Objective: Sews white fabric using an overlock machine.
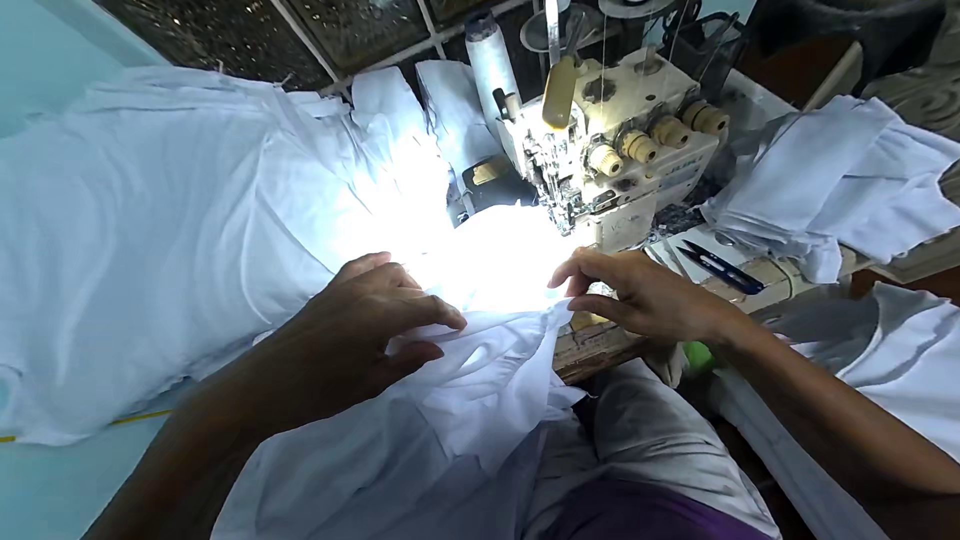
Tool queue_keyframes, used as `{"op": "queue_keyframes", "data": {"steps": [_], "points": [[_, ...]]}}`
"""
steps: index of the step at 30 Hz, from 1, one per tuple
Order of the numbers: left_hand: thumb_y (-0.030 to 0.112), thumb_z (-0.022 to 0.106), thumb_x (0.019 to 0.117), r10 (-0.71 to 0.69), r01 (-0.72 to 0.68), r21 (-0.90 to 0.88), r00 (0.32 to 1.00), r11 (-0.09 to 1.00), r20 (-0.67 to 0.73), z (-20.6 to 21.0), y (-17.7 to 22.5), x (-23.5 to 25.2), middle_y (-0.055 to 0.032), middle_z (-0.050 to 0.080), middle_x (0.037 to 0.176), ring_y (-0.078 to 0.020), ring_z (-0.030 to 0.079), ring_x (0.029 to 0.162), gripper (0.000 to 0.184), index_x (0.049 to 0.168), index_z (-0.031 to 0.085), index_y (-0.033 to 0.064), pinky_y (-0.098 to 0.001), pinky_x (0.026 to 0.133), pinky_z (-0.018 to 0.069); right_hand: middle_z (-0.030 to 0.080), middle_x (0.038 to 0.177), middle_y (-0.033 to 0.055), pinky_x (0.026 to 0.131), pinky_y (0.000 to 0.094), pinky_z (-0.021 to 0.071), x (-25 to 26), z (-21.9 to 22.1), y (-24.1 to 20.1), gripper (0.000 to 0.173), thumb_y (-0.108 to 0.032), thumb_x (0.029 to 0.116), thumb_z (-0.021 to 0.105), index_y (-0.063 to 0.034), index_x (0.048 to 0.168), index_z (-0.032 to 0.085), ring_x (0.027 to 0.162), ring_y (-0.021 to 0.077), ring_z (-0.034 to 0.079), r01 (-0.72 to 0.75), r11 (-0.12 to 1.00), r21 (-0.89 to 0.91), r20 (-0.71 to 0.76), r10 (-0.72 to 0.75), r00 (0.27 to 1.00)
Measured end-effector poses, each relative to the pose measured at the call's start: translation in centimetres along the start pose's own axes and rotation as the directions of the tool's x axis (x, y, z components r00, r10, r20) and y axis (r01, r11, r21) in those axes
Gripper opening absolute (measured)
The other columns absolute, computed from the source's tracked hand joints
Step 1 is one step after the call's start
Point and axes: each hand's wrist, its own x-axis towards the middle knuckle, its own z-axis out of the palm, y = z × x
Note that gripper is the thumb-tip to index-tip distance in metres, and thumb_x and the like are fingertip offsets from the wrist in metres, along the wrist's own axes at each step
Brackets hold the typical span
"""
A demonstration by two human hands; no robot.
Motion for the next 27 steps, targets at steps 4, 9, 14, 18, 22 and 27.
{"op": "queue_keyframes", "data": {"steps": [4,9,14,18,22,27], "points": [[0.045,0.058,0.0939,-0.031,0.031,0.032,0.999,0.999,-0.013,0.1,-0.2,0.2,0.0104,0.064,0.08,-0.0112,0.061,0.086,0.027,0.086,0.072,0.0227,-0.0469,0.096,0.0433,0.065,0.085,0.0005,0.07,0.0214,0.0512,-0.4,0.5,0.2,0.018,-0.01,0.0988,0.058,-0.0063,0.104,0.074,0.076,0.0069,0.061,0.032,0.997,-0.066,-0.012,-0.033,0.999],[0.043,0.06,0.0939,-0.058,0.062,0.022,0.988,0.998,-0.143,-1.1,-0.4,0.5,0.0046,0.059,0.078,-0.0164,0.061,0.094,0.034,0.07,0.056,0.0189,-0.0497,0.098,0.041,0.064,0.081,0.0011,0.067,0.02,0.0502,-0.6,0.6,0.1,0.018,-0.009,0.0995,0.058,-0.0054,0.097,0.075,0.074,0.0064,0.06,0.05,0.996,-0.073,-0.052,-0.054,0.997],[0.037,0.062,0.0973,-0.068,0.068,-0.009,0.96,0.998,-0.271,-1.5,0.5,1.6,0.0015,0.059,0.081,-0.0137,0.061,0.102,0.031,0.08,0.057,0.0125,-0.0477,0.117,0.0286,0.067,0.084,0.0023,0.074,0.0216,0.0508,-1.5,0.3,-0.5,0.017,-0.009,0.0994,0.057,-0.005,0.098,0.073,0.08,0.0087,0.062,0.001,0.996,-0.093,-0.092,-0.01,0.996],[0.03,0.056,0.1,0.008,0.044,0.177,0.96,0.983,-0.28,-1.6,2.4,4.0,-0.0106,0.061,0.081,-0.029,0.062,0.09,0.032,0.083,0.059,0.0031,-0.0615,0.112,0.0258,0.073,0.086,0.0022,0.092,0.029,0.0527,-3.3,0.7,-1.5,0.013,-0.01,0.0946,0.062,-0.0054,0.098,0.074,0.089,0.0138,0.069,-0.022,0.984,-0.176,-0.136,-0.002,0.991],[0.024,0.048,0.1036,0.077,0.0,0.271,0.958,0.963,-0.275,-1.3,3.5,5.6,-0.0121,0.062,0.08,-0.0337,0.061,0.089,0.031,0.089,0.064,0.0019,-0.0656,0.109,0.0261,0.075,0.094,0.0062,0.093,0.0257,0.0532,-4.9,1.6,-2.3,0.014,-0.012,0.0957,0.062,-0.0036,0.102,0.072,0.097,0.0132,0.07,-0.094,0.989,-0.117,-0.221,0.066,0.973],[0.021,0.047,0.1062,0.089,0.013,0.35,0.958,0.937,-0.271,-0.8,2.9,6.4,-0.0173,0.064,0.084,-0.0408,0.061,0.088,0.033,0.108,0.071,-0.0019,-0.0708,0.105,0.0285,0.072,0.093,0.0072,0.076,0.0243,0.057,-4.2,2.2,-0.7,0.016,-0.011,0.0933,0.065,-0.0016,0.106,0.067,0.085,0.0097,0.07,-0.12,0.993,-0.023,-0.316,0.107,0.943]]}}
